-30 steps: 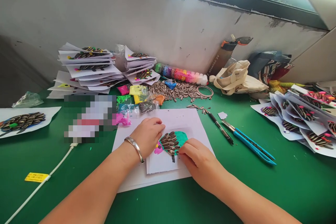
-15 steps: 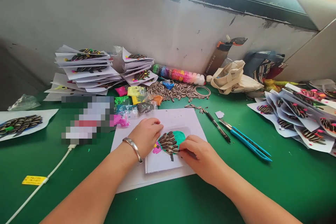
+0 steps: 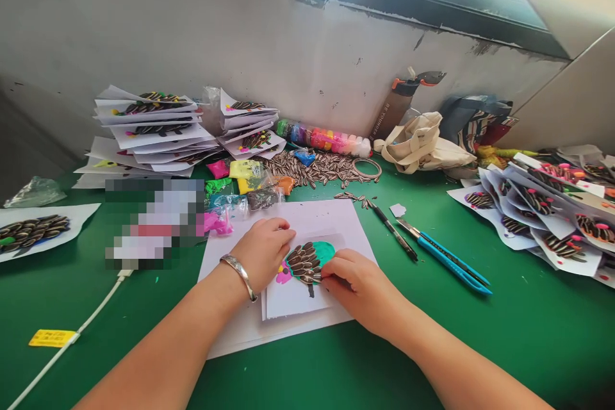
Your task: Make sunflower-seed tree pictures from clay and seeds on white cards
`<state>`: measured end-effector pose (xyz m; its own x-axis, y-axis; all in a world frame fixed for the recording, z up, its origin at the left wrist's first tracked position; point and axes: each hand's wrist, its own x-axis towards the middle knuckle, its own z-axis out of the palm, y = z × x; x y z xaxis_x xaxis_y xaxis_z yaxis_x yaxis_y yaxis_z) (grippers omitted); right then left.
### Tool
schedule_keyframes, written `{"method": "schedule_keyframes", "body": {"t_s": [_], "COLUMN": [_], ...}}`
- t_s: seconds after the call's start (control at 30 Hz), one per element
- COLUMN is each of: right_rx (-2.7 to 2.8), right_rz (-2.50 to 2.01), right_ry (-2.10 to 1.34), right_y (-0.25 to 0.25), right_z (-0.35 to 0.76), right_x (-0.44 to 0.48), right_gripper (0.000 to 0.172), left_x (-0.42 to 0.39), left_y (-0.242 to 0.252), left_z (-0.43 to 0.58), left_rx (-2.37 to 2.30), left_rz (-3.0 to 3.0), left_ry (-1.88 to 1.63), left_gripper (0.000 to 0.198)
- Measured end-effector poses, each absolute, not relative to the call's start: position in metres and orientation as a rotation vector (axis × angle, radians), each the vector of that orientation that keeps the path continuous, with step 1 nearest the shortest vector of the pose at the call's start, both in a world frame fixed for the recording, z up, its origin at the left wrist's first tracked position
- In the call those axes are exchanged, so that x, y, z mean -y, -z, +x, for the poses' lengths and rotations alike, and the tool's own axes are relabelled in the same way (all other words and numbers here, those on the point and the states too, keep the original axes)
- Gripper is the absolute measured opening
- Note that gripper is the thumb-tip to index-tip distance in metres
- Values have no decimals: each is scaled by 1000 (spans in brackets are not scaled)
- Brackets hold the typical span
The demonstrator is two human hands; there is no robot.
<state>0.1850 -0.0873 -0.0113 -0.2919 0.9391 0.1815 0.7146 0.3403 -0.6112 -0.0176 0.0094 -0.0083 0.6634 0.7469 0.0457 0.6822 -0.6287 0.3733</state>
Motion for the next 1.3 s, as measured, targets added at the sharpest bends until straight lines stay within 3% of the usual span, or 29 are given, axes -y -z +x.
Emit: {"method": "schedule_keyframes", "body": {"t_s": [0.13,0.4,0.83,1.1,1.3], "right_rx": [1943,2045,2166,2135,2073], "right_rz": [-1490,-1925,-2045,-2012,-1882], "right_ry": [-616,-82,249,299,136], "right_y": [6,-1,26,23,6], "right_z": [203,249,241,243,228], "right_x": [76,4,-27,-22,3], "right_gripper": [16,27,24,21,21], "left_x": [-10,-11,-9,-10,-11], "left_y": [9,13,10,9,9], "left_z": [-18,-20,-19,-19,-20], "left_rx": [-1141,-1134,-1132,-1132,-1111], "left_rz": [2564,2588,2561,2551,2559], "left_ry": [-278,-299,-307,-298,-309], "left_gripper": [30,35,33,32,30]}}
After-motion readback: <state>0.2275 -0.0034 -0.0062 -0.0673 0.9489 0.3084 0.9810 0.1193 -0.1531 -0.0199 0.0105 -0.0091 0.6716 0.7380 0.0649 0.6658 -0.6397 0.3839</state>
